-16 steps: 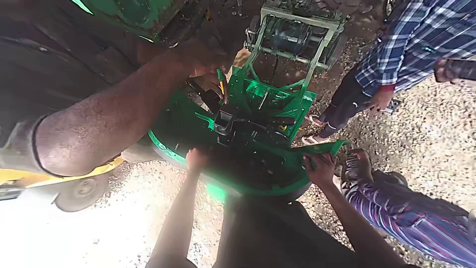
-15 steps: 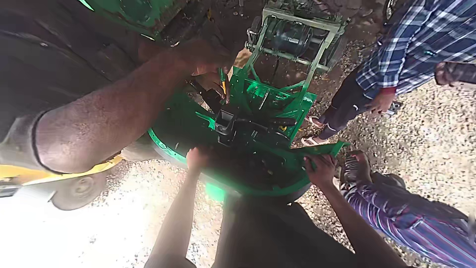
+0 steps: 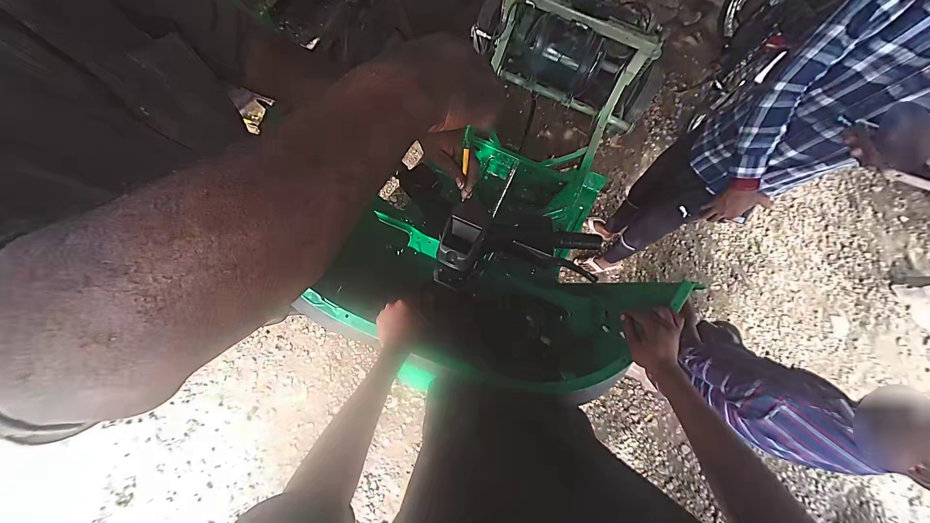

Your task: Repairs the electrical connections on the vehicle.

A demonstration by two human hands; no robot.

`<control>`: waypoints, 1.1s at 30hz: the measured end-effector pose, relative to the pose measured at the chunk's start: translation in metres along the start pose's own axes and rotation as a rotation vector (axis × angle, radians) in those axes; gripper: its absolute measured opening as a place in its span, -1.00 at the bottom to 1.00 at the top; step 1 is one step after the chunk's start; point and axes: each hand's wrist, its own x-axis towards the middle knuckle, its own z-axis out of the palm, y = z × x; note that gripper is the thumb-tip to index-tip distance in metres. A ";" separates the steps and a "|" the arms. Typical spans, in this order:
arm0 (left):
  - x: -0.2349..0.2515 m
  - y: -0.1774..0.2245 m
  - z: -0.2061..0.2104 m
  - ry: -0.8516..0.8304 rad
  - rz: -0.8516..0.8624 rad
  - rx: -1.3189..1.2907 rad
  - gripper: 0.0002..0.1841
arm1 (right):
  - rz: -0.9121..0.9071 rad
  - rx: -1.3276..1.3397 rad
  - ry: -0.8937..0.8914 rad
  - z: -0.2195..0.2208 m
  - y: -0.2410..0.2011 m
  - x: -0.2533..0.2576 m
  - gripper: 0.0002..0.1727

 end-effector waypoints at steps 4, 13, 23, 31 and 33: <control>0.059 -0.071 0.133 -0.418 0.005 -0.038 -0.46 | 0.034 -0.042 -0.053 -0.002 0.001 0.001 -0.56; 0.070 -0.072 0.124 -0.210 0.150 -0.391 -0.42 | 0.072 -0.076 -0.103 -0.003 0.000 0.003 -0.53; 0.146 0.035 0.106 -0.177 0.130 -0.333 0.31 | 0.082 -0.073 -0.115 -0.005 -0.006 0.002 -0.52; 0.162 0.040 0.119 -0.190 0.146 -0.467 0.26 | 0.301 0.385 -0.166 -0.029 -0.095 0.051 -0.68; 0.172 0.031 0.121 -0.236 0.198 -0.566 0.24 | 0.387 1.157 -0.160 -0.036 -0.159 0.092 -0.52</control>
